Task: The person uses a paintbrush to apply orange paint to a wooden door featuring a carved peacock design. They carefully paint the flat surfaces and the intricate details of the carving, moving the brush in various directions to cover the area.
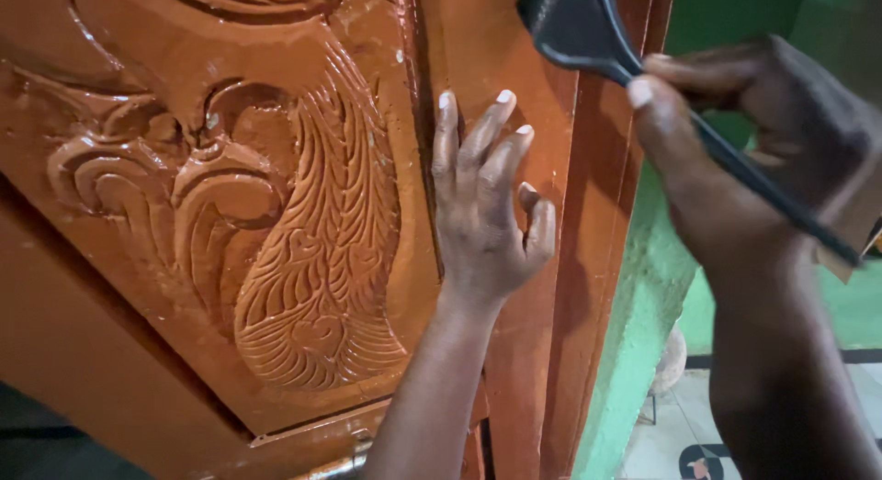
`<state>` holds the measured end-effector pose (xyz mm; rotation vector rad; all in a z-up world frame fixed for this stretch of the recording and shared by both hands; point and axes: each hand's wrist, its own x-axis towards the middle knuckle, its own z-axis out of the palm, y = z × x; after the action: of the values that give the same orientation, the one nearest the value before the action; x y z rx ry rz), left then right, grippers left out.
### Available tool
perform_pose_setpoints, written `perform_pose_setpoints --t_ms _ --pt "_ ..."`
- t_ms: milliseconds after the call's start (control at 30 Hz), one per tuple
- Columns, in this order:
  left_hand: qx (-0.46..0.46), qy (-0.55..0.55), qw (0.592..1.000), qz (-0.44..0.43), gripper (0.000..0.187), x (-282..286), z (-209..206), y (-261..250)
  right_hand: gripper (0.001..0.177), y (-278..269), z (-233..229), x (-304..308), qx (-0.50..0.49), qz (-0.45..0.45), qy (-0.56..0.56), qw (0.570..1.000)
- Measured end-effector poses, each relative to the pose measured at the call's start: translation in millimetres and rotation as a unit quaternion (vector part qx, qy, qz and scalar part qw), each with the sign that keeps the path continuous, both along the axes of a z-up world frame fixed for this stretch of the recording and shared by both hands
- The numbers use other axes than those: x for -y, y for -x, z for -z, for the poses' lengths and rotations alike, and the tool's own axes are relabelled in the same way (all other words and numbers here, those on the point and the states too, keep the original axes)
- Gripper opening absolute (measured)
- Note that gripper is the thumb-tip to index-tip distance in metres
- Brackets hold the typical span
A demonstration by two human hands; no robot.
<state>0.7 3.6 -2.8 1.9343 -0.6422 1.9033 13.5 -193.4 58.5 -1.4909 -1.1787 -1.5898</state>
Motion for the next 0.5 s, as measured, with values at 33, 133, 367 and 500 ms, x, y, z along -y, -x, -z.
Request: perform_pose_setpoints --t_ms 33,133,367,500 --pt "-0.001 0.001 1.0 -0.004 0.067 -0.1 -0.2 0.3 0.005 -0.7 0.9 -0.3 -0.009 -0.013 -0.011 1.0" --pt "-0.002 0.006 1.0 -0.011 0.067 1.7 0.4 -0.2 0.007 -3.1 3.9 -1.3 -0.041 -0.052 -0.045 0.997" --pt "0.0 0.0 1.0 0.006 0.07 0.1 -1.2 1.5 0.004 5.7 5.7 -4.2 -0.007 0.023 -0.014 1.0" --pt "0.004 0.003 1.0 0.002 0.068 1.0 -0.9 1.2 0.006 2.6 15.0 2.8 -0.07 -0.01 -0.041 0.997"
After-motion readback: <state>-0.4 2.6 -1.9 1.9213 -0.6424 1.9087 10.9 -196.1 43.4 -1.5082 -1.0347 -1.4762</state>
